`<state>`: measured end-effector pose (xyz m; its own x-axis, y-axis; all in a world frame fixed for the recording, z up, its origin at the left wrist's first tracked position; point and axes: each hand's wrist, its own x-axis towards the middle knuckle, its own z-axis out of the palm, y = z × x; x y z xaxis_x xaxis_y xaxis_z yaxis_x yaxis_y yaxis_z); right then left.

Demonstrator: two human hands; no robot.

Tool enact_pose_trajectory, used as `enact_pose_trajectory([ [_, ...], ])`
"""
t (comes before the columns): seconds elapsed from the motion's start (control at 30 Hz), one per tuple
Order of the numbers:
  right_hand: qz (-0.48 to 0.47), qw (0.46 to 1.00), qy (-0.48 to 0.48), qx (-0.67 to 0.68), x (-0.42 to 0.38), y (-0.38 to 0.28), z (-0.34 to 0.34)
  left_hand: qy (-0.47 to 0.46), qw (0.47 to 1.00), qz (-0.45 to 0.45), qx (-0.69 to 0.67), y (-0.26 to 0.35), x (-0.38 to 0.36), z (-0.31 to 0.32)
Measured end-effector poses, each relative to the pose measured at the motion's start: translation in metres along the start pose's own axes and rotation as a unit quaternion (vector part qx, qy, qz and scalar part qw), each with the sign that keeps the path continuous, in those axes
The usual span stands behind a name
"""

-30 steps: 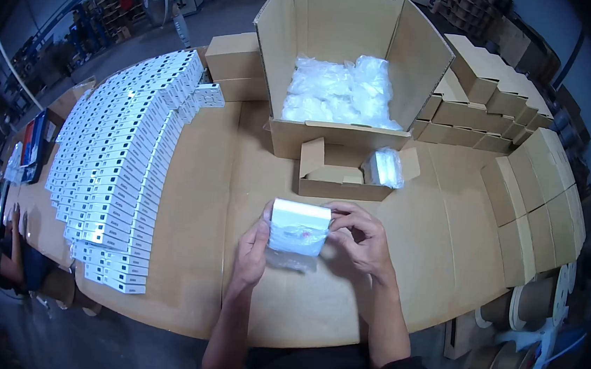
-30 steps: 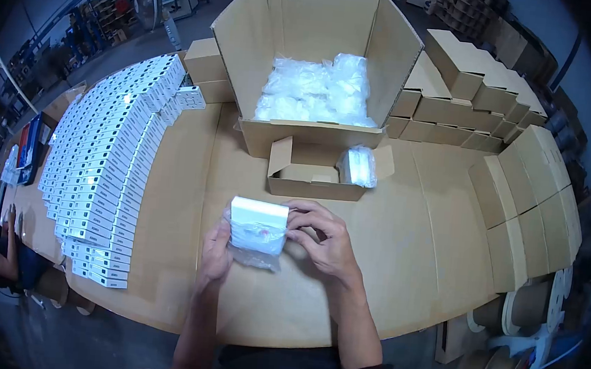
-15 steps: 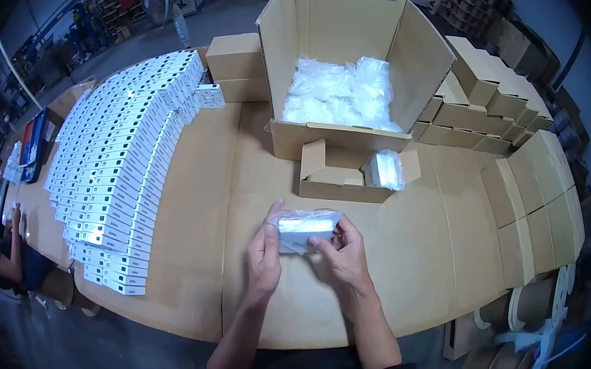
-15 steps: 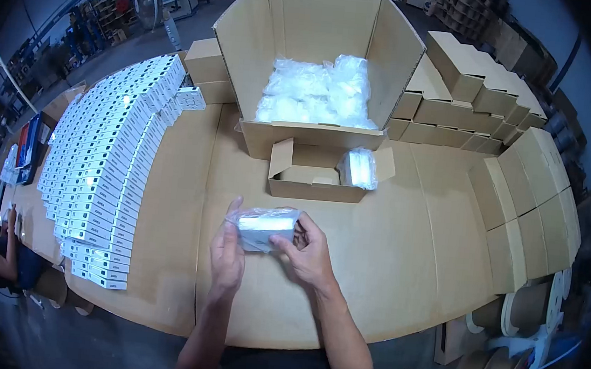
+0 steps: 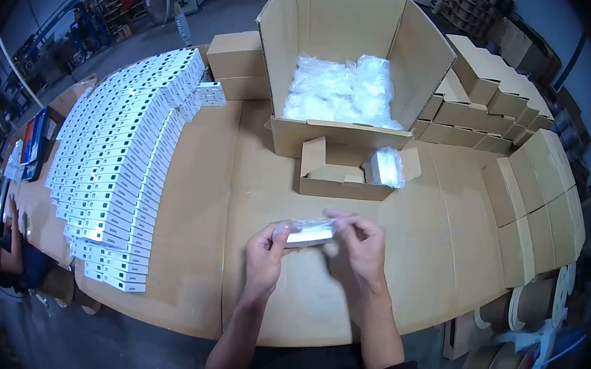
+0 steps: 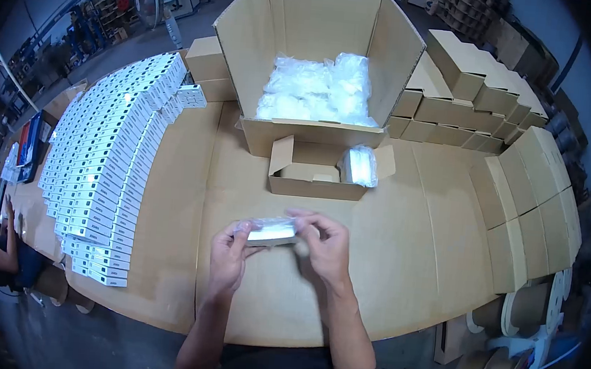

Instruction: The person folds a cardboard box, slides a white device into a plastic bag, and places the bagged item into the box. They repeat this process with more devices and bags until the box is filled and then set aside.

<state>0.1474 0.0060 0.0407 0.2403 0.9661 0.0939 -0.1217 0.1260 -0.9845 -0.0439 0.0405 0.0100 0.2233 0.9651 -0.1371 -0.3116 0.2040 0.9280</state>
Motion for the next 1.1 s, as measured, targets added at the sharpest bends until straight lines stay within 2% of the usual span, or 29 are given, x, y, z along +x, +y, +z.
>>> enact_pose_trajectory([
  [0.07, -0.022, 0.994, 0.095, 0.039, 0.003, -0.005, 0.001, 0.015, 1.0, -0.001, -0.015, -0.001, 0.004, -0.003],
  [0.1, -0.077, 0.991, 0.085, 0.073, 0.005, -0.003, -0.001, 0.018, 1.0, -0.001, -0.013, 0.0, 0.005, -0.003],
  [0.2, -0.164, 0.983, -0.072, -0.027, 0.0, -0.005, -0.007, 0.022, 1.0, -0.001, -0.003, 0.005, 0.005, -0.003],
  [0.23, -0.136, 0.982, -0.114, -0.065, 0.0, -0.003, -0.009, 0.018, 1.0, 0.002, 0.002, 0.007, 0.005, -0.003],
  [0.33, -0.128, 0.957, -0.178, -0.189, 0.004, -0.008, -0.006, 0.011, 1.0, 0.012, 0.025, 0.005, 0.005, -0.001],
  [0.37, -0.091, 0.968, -0.163, -0.167, 0.003, -0.008, -0.005, 0.011, 0.999, 0.016, 0.034, 0.003, 0.004, -0.002],
  [0.57, -0.098, 0.96, -0.134, -0.225, 0.003, -0.013, -0.002, -0.001, 0.999, -0.026, -0.032, -0.003, 0.005, -0.008],
  [0.7, -0.07, 0.969, -0.116, -0.207, 0.001, -0.007, -0.005, -0.005, 1.0, -0.01, -0.028, 0.005, 0.005, -0.011],
  [0.77, -0.089, 0.964, -0.132, -0.212, 0.004, -0.008, -0.009, -0.015, 0.999, 0.016, -0.046, 0.024, 0.002, -0.005],
  [0.87, -0.12, 0.955, -0.133, -0.237, 0.005, -0.01, -0.014, -0.101, 0.994, 0.05, -0.006, 0.039, -0.002, -0.007],
  [0.97, -0.161, 0.936, -0.127, -0.285, 0.007, -0.011, -0.015, -0.192, 0.97, 0.094, 0.117, 0.028, 0.005, -0.019],
  [1.1, -0.212, 0.888, -0.114, -0.391, 0.005, -0.028, -0.016, -0.184, 0.973, 0.053, 0.13, 0.033, 0.008, -0.014],
])
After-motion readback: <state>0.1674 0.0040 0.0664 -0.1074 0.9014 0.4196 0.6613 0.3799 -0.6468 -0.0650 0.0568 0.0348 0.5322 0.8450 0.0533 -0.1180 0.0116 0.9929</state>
